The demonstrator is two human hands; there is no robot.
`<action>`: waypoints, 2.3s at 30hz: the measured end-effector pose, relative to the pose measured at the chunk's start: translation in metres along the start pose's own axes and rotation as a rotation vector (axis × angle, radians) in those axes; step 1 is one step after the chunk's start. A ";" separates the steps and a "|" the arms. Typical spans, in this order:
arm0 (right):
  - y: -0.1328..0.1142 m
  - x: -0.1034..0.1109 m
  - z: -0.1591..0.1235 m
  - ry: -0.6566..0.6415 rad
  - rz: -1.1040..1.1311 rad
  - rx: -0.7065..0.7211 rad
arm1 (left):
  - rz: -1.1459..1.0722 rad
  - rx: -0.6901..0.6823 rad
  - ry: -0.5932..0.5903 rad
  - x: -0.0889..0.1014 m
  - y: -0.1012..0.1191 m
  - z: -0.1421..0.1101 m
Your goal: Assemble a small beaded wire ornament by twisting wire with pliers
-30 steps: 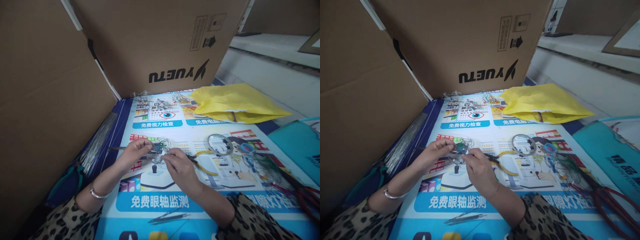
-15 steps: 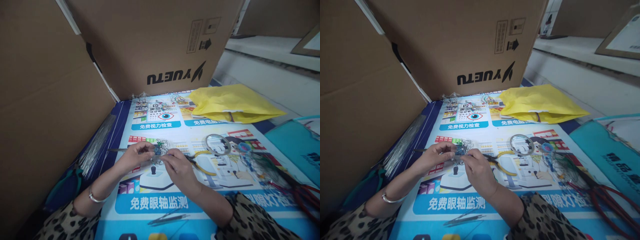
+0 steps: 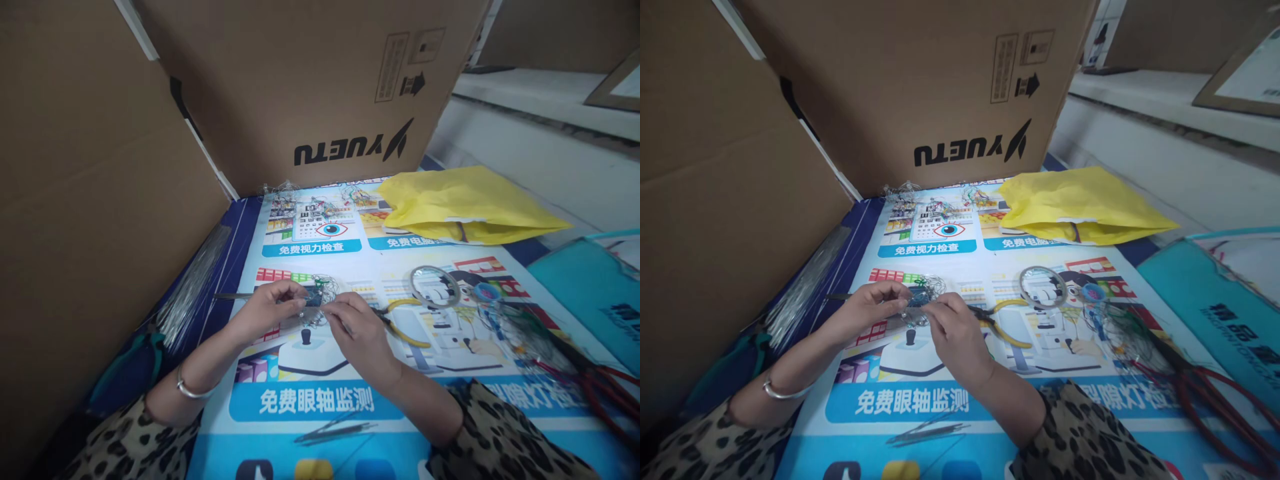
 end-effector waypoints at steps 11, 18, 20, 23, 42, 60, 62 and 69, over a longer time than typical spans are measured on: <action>0.004 0.000 -0.001 0.010 -0.003 -0.025 | -0.006 -0.022 -0.003 0.005 0.000 -0.004; 0.004 0.000 -0.002 0.009 -0.004 -0.051 | -0.067 -0.034 0.005 0.011 -0.007 -0.004; 0.004 0.001 -0.001 -0.003 -0.004 -0.062 | -0.072 -0.013 0.037 0.012 -0.008 -0.004; 0.004 0.000 -0.001 -0.012 -0.002 -0.073 | -0.063 -0.001 0.071 0.015 -0.008 -0.004; 0.003 0.001 0.000 0.029 0.013 -0.074 | 0.021 0.076 0.067 0.009 0.005 -0.019; -0.001 0.004 0.001 0.040 0.056 -0.099 | 0.032 0.056 0.123 0.012 0.006 -0.016; -0.001 0.005 0.001 0.043 0.057 -0.097 | -0.005 0.093 0.118 0.011 0.005 -0.016; -0.004 0.007 0.003 0.034 0.050 -0.087 | -0.101 0.168 0.084 0.010 0.005 -0.016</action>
Point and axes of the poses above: each hand's wrist, its own z-axis towards the middle knuckle, its own x-axis out of the back of the hand, y = z × x, the point moved 4 cm from there along z, towards the middle knuckle, and after that the axes turned 13 degrees about x, right-handed, at the moved point
